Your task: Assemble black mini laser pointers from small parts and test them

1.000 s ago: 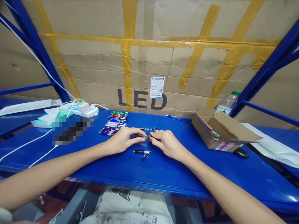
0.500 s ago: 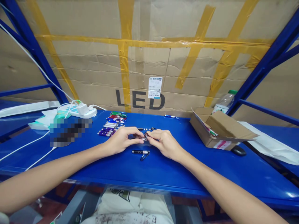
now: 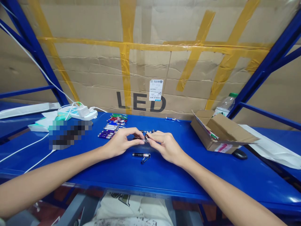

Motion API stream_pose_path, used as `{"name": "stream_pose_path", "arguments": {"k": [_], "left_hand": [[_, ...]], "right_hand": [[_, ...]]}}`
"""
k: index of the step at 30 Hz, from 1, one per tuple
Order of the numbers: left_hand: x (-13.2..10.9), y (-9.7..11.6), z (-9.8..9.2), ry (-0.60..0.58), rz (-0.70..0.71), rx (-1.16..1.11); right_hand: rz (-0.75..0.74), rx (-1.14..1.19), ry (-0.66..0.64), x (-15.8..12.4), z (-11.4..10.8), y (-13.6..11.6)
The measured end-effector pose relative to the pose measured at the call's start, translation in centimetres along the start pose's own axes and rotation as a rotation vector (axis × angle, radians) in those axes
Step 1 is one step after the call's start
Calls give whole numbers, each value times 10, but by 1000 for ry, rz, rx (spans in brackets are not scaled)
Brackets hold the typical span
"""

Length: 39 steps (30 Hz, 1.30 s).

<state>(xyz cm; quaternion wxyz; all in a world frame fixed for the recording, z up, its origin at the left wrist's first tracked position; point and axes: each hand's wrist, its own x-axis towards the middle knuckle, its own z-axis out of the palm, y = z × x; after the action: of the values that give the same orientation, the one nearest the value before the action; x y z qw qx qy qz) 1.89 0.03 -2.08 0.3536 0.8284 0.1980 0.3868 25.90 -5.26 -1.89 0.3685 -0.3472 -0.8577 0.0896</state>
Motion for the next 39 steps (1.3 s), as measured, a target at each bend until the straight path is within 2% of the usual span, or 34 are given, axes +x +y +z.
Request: {"name": "stream_pose_path", "arguments": {"k": [7,15,21,27,33,39], "left_hand": [[1,2,-2,74,16,-1],[3,2,-6,78,-13,179],[2,-8,-10,-25,-30,403],[1,-12,-12,-161,-49,493],[1,-10,-12,-221,-69,482],[0,-7,-12,-286,-41,369]], "right_hand": [[-9,-26,-8,0,-1,-4],[51,-164,5,-1,1,3],[88,-203,-29,-1,-1,6],[171,-183,-103,-3,2,10],[191,-231,-197,-1,-1,8],[204,-206,-227,1,-2,4]]}}
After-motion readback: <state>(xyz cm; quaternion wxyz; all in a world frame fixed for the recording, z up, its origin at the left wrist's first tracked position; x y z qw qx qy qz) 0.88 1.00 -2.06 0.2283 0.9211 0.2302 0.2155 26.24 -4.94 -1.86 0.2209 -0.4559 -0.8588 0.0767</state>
